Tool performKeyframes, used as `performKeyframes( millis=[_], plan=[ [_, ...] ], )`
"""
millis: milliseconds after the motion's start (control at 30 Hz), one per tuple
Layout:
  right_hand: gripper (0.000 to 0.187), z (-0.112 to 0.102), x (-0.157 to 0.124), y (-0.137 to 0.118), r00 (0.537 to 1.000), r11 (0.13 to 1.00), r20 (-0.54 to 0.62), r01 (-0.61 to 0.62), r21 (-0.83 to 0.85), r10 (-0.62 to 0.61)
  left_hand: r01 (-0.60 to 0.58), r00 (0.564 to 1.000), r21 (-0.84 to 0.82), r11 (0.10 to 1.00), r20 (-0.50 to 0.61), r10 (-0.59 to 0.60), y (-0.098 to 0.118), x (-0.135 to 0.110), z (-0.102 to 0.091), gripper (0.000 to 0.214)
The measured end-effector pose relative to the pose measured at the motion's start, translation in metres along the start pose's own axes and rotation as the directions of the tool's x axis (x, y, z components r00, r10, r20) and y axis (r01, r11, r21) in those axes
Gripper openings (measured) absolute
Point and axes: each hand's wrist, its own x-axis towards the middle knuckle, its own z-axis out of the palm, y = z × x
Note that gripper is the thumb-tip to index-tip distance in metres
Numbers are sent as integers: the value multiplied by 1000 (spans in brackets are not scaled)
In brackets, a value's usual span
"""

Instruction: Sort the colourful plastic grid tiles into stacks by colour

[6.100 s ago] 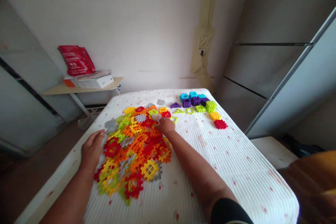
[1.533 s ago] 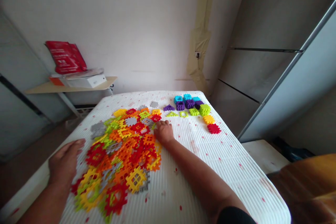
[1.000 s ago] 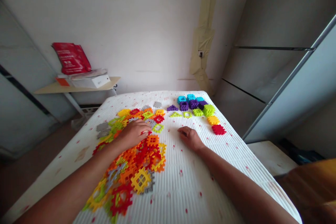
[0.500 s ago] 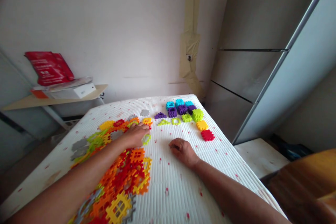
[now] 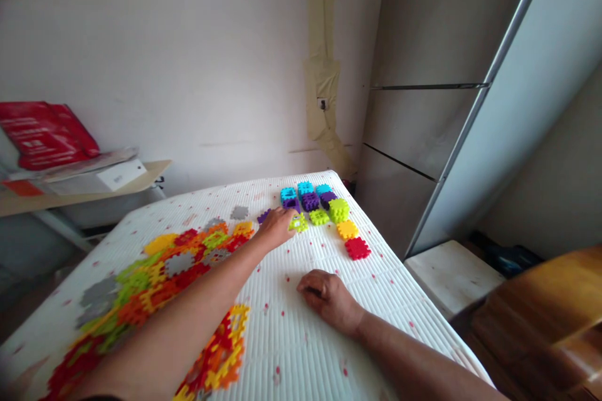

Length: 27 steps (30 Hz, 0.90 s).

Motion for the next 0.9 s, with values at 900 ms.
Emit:
performKeyframes(
  millis=[900],
  plan=[
    [15,-1,-2,3,998,997,43,-58,42,56,45,999,4,999,29,-46,16,-7,16,19]
  ],
)
